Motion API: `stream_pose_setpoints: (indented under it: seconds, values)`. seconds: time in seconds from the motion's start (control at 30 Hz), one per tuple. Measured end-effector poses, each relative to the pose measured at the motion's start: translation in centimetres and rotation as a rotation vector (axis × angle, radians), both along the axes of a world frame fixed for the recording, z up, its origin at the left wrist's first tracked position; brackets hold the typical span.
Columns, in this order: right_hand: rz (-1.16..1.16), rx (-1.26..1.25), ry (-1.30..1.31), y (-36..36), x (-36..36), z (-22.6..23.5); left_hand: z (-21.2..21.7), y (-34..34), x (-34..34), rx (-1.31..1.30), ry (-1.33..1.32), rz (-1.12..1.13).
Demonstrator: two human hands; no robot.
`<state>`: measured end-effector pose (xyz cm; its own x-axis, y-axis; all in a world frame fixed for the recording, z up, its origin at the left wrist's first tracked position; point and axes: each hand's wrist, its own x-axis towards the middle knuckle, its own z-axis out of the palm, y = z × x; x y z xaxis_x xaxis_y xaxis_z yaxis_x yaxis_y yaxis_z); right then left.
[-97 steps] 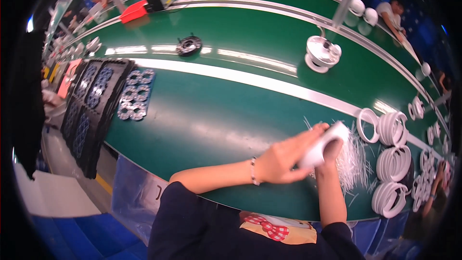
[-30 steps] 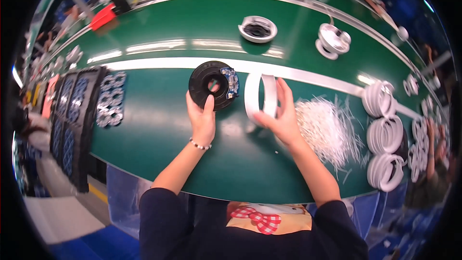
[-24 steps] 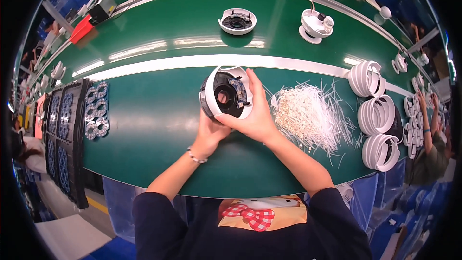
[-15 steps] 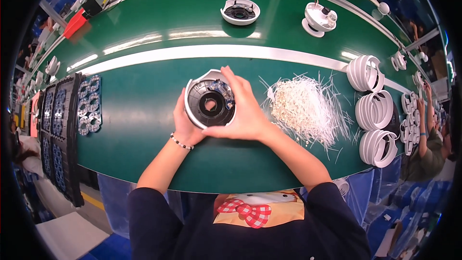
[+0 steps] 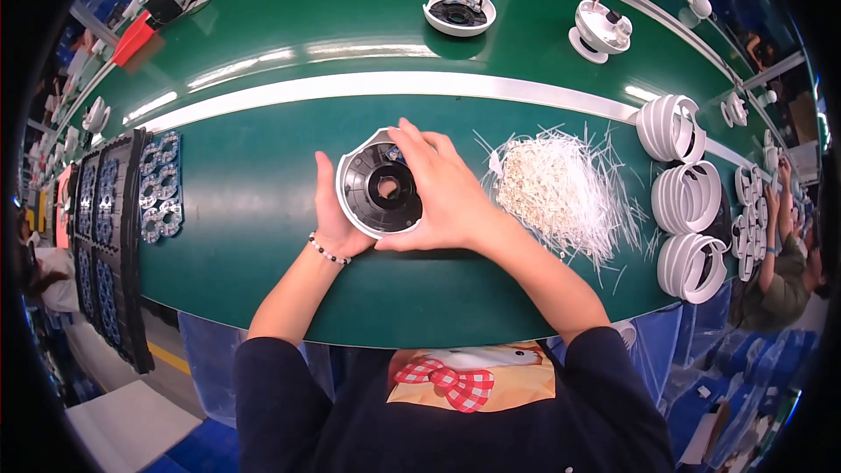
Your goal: Assembling LED circuit boards and light housing components on an assembly line.
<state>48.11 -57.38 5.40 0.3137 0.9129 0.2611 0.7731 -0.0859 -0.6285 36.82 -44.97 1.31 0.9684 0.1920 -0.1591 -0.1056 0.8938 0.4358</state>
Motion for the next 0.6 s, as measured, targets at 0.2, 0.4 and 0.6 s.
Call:
stream_pose_setpoints:
  seconds: [0.2,0.4,0.6]
  values:
    - [0.072,0.021,0.020,0.2,0.5,-0.5,-0.4,-0.4,0.6,-0.033,-0.018,0.011]
    - [-0.246,0.231,0.089,1.0,-3.1,-2.5,0.0,-0.6,0.0,0.122,0.002,0.201]
    - [-0.251,0.455,-0.101,2.2,-1.3,-4.9,1.3,1.8,3.7,-0.015,0.033,0.137]
